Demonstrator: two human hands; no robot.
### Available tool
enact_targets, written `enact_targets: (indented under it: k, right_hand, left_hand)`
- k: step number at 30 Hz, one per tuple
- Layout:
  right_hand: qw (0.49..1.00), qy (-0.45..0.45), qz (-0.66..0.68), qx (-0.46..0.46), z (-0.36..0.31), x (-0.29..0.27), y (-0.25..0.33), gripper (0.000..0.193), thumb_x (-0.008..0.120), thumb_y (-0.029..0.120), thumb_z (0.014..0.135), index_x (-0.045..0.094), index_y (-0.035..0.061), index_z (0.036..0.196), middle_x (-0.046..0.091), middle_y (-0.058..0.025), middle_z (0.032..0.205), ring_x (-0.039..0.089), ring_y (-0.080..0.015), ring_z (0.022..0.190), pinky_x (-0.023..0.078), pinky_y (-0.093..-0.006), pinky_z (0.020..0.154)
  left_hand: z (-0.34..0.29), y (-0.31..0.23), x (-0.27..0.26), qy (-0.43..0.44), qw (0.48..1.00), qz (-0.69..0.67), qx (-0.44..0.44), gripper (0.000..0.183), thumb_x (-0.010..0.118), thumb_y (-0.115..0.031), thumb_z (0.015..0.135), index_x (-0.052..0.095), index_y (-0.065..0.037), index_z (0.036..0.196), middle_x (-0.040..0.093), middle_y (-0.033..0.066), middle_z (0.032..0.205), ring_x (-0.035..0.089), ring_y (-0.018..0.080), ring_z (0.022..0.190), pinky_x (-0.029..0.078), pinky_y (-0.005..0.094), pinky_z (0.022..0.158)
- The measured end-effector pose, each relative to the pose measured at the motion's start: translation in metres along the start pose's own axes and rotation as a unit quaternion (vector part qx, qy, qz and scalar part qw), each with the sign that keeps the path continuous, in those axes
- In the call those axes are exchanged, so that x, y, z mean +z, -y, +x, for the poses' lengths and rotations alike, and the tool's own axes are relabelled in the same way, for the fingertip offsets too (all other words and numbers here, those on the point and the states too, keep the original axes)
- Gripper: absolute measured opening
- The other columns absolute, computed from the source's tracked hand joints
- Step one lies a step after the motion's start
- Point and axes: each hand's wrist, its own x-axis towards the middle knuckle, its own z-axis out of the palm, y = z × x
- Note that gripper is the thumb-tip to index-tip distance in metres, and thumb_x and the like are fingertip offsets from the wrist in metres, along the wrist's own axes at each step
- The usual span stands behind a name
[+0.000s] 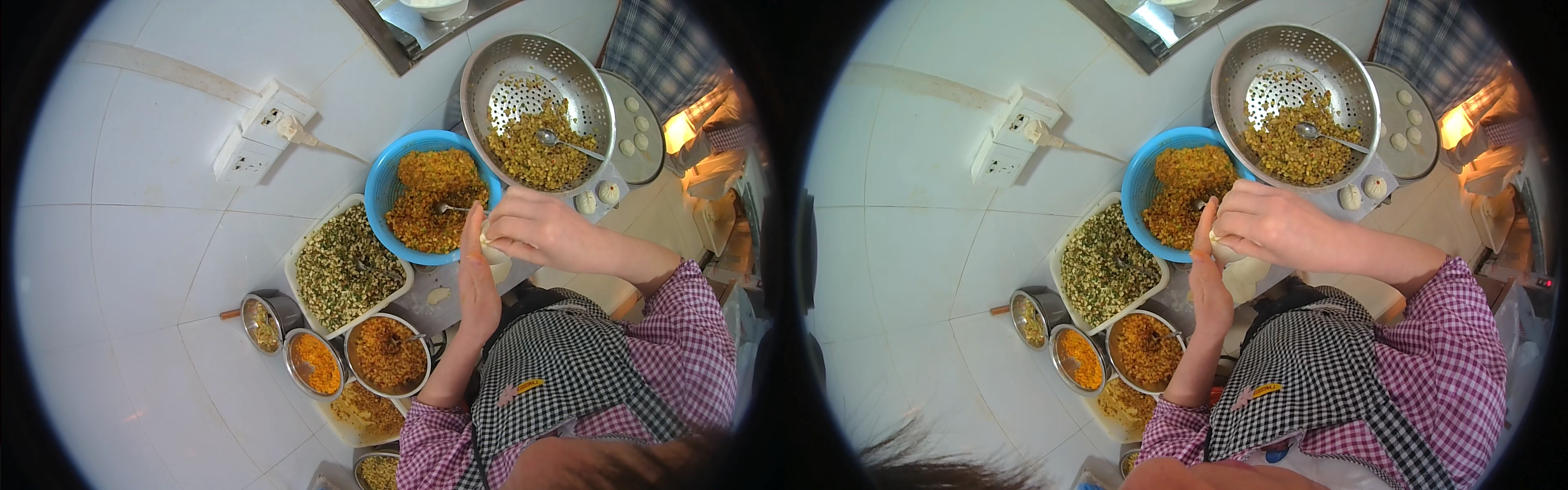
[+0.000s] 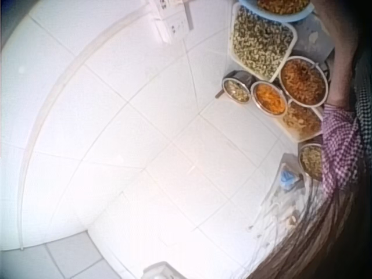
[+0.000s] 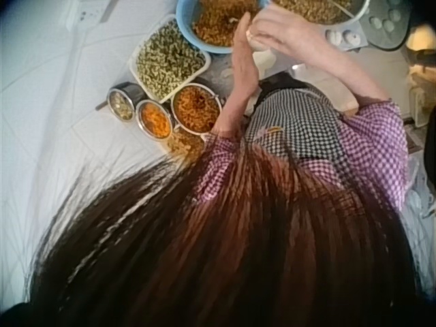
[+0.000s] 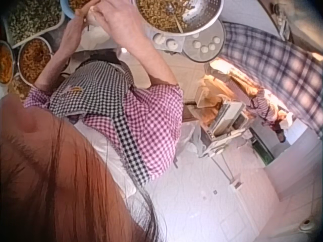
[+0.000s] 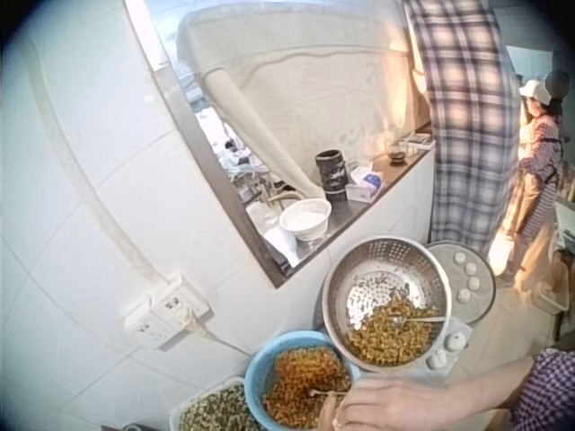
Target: The person fills round dough wrappers with different fillings from several bowls, pleats the edges to seal them, and places the finished buns into a steamer tray. The person repeats this process multiple times with different fillings.
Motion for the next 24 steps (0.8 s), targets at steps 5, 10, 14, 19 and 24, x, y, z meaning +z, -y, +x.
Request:
enact_targets:
  k: [5, 10, 14, 19, 24]
  right_hand:
    - [0.997, 0.021, 0.067, 0.044, 0.002, -0.009, 0.0, 0.012, 0.074, 0.008, 0.082, 0.065, 0.0041, 0.088, 0.062, -0.0065, 0.082, 0.06, -0.0253, 0.08, 0.05, -0.0368, 0.072]
    - [0.988, 0.064, 0.113, 0.082, 0.007, -0.014, -0.003, 0.014, 0.075, 0.009, 0.083, 0.064, 0.0033, 0.087, 0.062, -0.007, 0.078, 0.06, -0.0254, 0.078, 0.05, -0.0368, 0.073]
    - [0.992, 0.041, 0.098, 0.07, 0.004, -0.008, -0.002, 0.013, 0.075, 0.009, 0.082, 0.065, 0.0029, 0.089, 0.063, -0.0075, 0.081, 0.061, -0.0259, 0.08, 0.05, -0.0378, 0.073]
    - [0.998, -0.027, 0.048, 0.023, 0.002, 0.003, 0.002, 0.014, 0.076, 0.011, 0.081, 0.066, 0.003, 0.087, 0.064, -0.0074, 0.085, 0.06, -0.0265, 0.082, 0.051, -0.0386, 0.075]
    - [0.998, -0.02, 0.048, 0.024, 0.005, -0.001, 0.001, 0.015, 0.077, 0.011, 0.08, 0.066, 0.004, 0.088, 0.062, -0.0068, 0.086, 0.059, -0.0263, 0.083, 0.051, -0.0381, 0.075]
  left_hand:
    - [0.001, -0.001, 0.0, 0.019, 1.0, -0.002, 0.009, 0.083, 0.014, -0.062, 0.106, 0.02, 0.001, 0.16, 0.028, 0.0171, 0.162, 0.035, 0.0272, 0.146, 0.031, 0.0401, 0.118]
    - [-0.004, -0.014, 0.011, 0.015, 1.0, -0.007, -0.01, 0.091, 0.016, -0.069, 0.102, 0.015, -0.001, 0.161, 0.026, 0.0166, 0.163, 0.035, 0.0276, 0.147, 0.032, 0.0415, 0.118]
    - [-0.004, -0.019, 0.017, -0.013, 0.999, -0.025, -0.028, 0.096, 0.016, -0.074, 0.098, 0.008, -0.003, 0.163, 0.023, 0.0158, 0.164, 0.032, 0.0275, 0.148, 0.031, 0.0422, 0.118]
    - [-0.003, -0.014, 0.016, -0.039, 0.993, -0.079, -0.076, 0.099, 0.015, -0.077, 0.095, 0.005, -0.006, 0.163, 0.015, 0.0145, 0.167, 0.024, 0.0287, 0.152, 0.027, 0.0442, 0.121]
    - [-0.001, -0.01, 0.013, -0.03, 0.998, -0.056, -0.027, 0.098, 0.014, -0.077, 0.096, 0.002, -0.006, 0.163, 0.013, 0.0145, 0.168, 0.018, 0.0319, 0.154, 0.023, 0.047, 0.123]
